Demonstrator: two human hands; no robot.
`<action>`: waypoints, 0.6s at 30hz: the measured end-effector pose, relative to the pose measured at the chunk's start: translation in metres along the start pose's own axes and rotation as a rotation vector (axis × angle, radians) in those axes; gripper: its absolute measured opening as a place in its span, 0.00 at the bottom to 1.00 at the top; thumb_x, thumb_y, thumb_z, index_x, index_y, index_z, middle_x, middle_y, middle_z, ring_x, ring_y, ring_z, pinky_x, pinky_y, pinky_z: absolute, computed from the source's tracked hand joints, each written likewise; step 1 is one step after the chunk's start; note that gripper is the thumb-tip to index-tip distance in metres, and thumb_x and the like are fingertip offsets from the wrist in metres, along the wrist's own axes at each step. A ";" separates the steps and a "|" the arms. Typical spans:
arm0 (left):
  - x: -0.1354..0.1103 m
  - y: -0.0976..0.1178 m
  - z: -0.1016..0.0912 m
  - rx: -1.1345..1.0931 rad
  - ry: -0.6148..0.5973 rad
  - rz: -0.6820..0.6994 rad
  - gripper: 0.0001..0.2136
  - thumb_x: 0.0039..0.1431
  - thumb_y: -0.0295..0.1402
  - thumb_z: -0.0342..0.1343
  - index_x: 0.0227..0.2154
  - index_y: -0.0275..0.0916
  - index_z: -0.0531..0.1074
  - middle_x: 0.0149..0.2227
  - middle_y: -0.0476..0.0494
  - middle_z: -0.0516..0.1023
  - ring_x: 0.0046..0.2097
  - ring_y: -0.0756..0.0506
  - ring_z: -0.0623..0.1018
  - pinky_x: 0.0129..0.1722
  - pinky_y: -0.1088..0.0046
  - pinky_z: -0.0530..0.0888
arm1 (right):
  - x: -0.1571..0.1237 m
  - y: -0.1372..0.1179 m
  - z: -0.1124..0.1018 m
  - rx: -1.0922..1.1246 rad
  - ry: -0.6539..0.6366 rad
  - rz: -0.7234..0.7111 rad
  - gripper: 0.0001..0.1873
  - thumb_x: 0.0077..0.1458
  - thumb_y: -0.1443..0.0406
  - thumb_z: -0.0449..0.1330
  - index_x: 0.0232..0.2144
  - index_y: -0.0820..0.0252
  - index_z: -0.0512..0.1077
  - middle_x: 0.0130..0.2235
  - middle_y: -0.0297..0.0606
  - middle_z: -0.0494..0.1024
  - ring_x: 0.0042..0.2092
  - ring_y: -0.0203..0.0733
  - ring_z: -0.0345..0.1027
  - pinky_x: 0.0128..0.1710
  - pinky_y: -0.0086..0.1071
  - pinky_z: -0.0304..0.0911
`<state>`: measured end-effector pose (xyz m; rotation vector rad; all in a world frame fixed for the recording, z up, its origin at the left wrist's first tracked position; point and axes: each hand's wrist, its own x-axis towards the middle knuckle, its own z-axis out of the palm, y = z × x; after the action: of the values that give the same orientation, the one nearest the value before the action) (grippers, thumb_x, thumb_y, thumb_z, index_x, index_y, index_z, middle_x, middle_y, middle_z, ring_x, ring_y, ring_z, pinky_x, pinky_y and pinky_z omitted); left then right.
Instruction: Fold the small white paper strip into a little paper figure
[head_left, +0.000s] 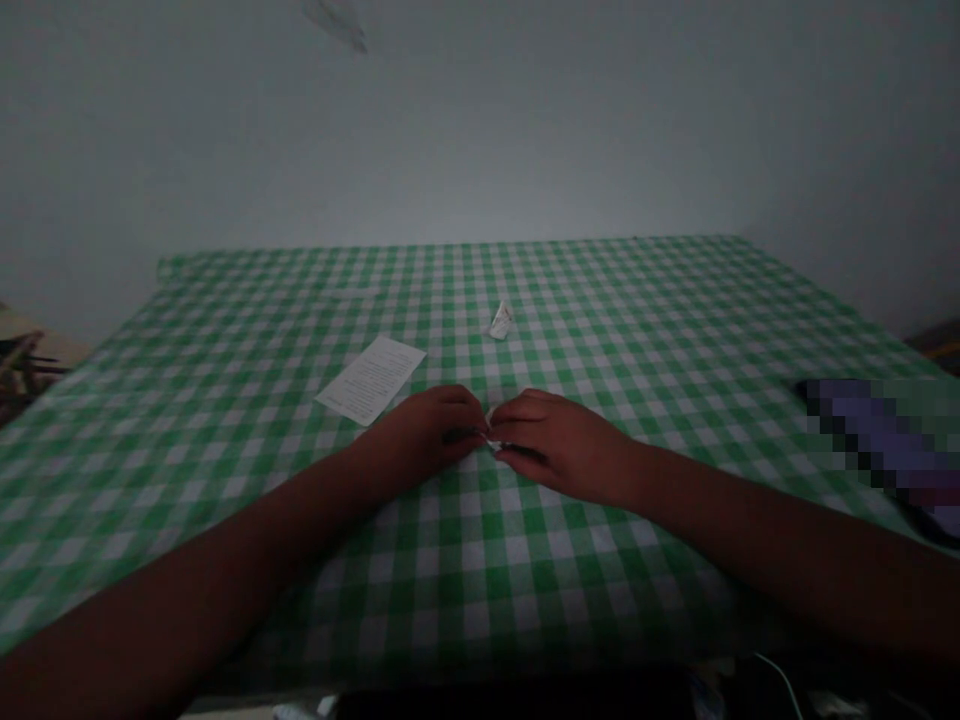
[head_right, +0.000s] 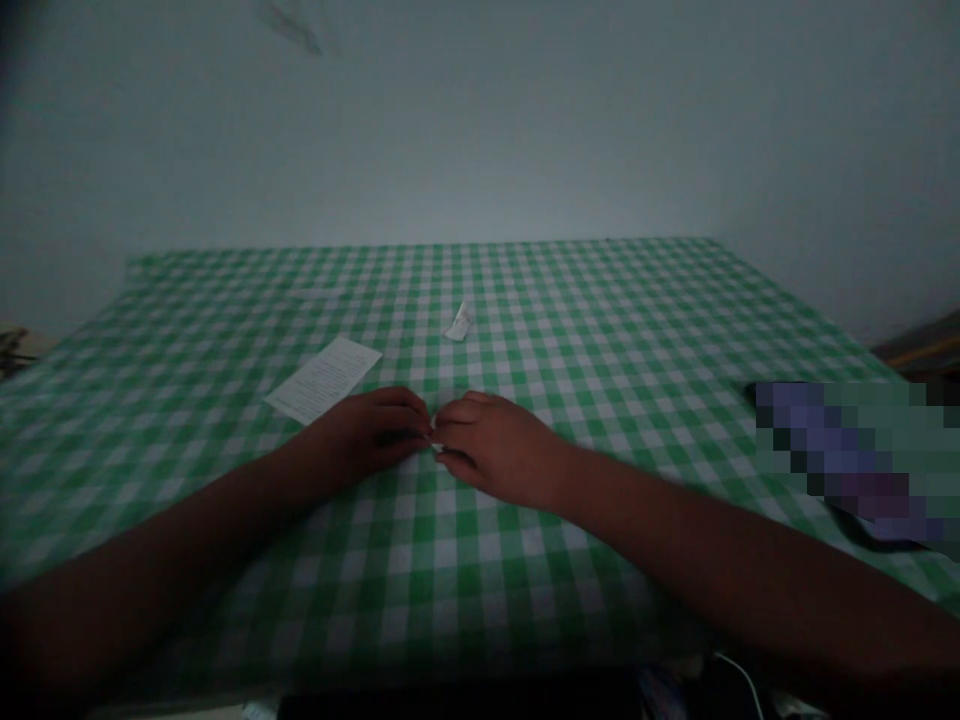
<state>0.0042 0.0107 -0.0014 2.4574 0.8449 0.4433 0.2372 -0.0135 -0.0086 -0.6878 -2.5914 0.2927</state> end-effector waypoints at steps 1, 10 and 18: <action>0.000 -0.001 -0.001 -0.012 -0.009 0.017 0.05 0.63 0.29 0.56 0.40 0.40 0.76 0.44 0.45 0.75 0.44 0.47 0.76 0.47 0.68 0.74 | 0.000 0.000 0.000 -0.002 -0.003 0.003 0.11 0.64 0.66 0.56 0.44 0.64 0.76 0.46 0.46 0.79 0.48 0.45 0.71 0.51 0.43 0.68; 0.001 -0.005 -0.003 0.020 0.020 0.086 0.09 0.62 0.26 0.54 0.44 0.40 0.74 0.50 0.42 0.71 0.51 0.45 0.73 0.52 0.65 0.72 | -0.005 0.007 -0.003 -0.064 -0.045 0.032 0.14 0.63 0.72 0.54 0.48 0.63 0.75 0.51 0.45 0.78 0.52 0.47 0.71 0.53 0.44 0.67; 0.004 -0.006 0.000 0.046 0.008 0.096 0.08 0.63 0.26 0.54 0.43 0.39 0.74 0.46 0.43 0.75 0.50 0.46 0.74 0.52 0.65 0.73 | -0.005 0.011 -0.004 -0.145 -0.079 0.020 0.14 0.64 0.71 0.53 0.48 0.61 0.74 0.51 0.44 0.79 0.52 0.48 0.72 0.52 0.47 0.67</action>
<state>0.0041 0.0173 -0.0045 2.5480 0.7497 0.4732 0.2475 -0.0066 -0.0098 -0.7666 -2.7029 0.1416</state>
